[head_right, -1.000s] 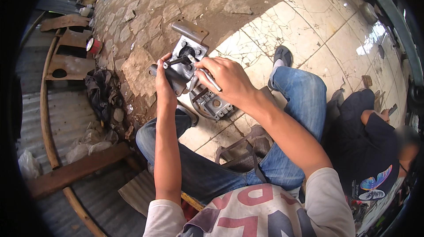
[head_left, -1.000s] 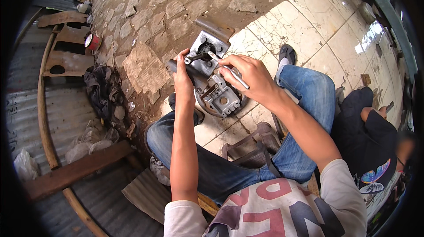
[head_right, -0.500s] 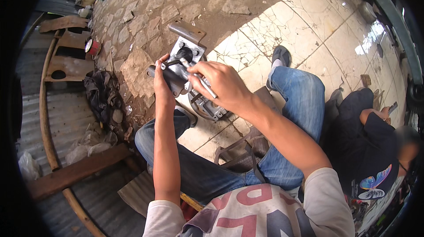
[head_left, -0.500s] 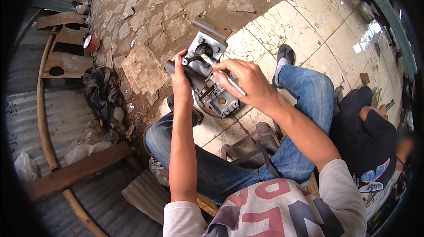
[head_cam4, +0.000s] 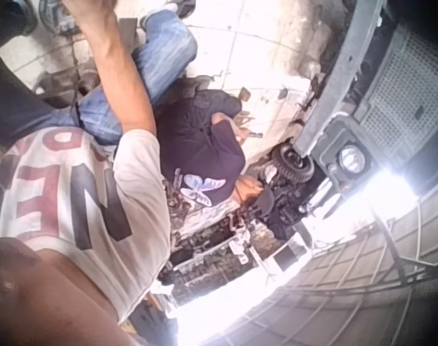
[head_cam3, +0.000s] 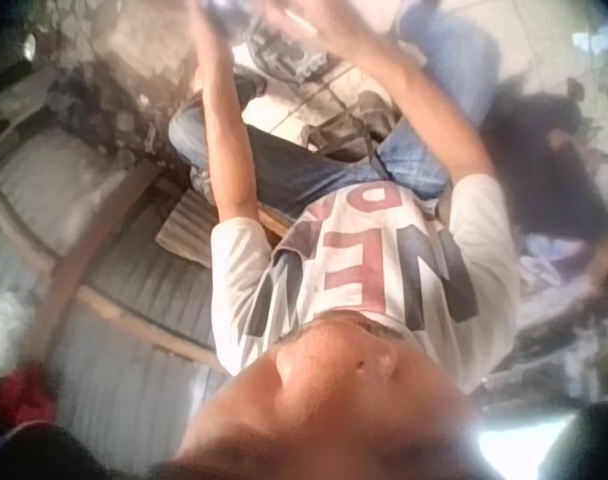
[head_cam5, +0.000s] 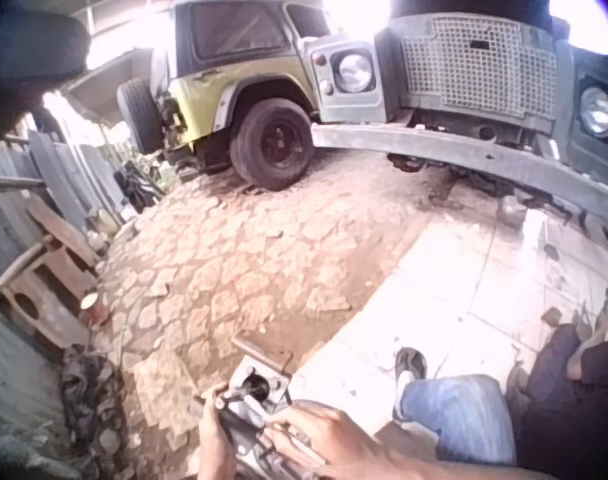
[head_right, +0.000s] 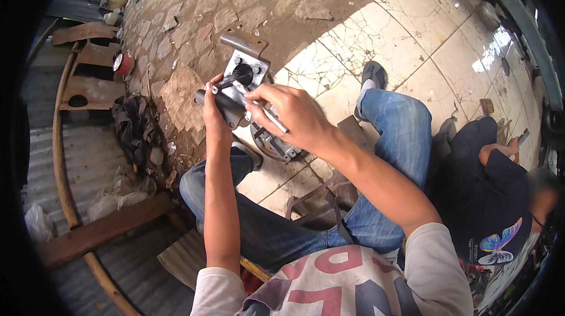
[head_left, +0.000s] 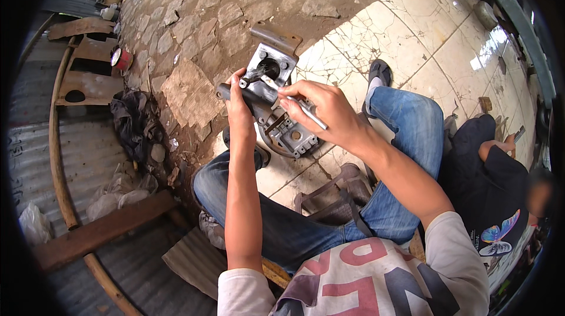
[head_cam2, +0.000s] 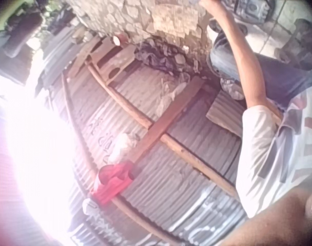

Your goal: The person sits on the floor and uses a screwdriver to adjust or remove screws from a small mechanical part held in their left hand. They repeatedly insert the screwdriver into the part and turn it while stabilizing the object.

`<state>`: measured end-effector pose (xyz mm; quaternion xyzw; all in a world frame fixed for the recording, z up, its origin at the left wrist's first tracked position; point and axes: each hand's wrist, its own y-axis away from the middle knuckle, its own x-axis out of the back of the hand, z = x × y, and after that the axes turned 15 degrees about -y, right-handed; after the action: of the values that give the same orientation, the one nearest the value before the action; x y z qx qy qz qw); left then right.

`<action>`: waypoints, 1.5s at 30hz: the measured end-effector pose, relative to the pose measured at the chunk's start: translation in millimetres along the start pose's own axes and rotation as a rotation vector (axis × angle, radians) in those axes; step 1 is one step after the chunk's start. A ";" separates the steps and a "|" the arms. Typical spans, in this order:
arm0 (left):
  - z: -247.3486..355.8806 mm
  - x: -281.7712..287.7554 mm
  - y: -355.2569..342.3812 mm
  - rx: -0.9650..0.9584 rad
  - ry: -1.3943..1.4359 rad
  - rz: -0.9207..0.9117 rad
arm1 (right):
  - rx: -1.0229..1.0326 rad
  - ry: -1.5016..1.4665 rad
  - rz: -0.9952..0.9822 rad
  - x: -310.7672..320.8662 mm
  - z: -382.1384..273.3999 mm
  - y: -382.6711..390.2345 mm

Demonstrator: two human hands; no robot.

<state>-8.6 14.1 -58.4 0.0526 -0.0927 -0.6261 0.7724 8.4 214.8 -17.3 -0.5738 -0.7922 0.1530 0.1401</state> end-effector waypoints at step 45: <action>-8.6 1.9 -4.0 -0.027 -0.008 0.037 | -0.122 -0.050 -0.019 6.6 5.3 -2.4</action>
<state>-10.3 11.1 -67.4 0.0379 -0.0883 -0.6130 0.7843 2.1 220.0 -20.9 -0.5699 -0.8087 0.1176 0.0863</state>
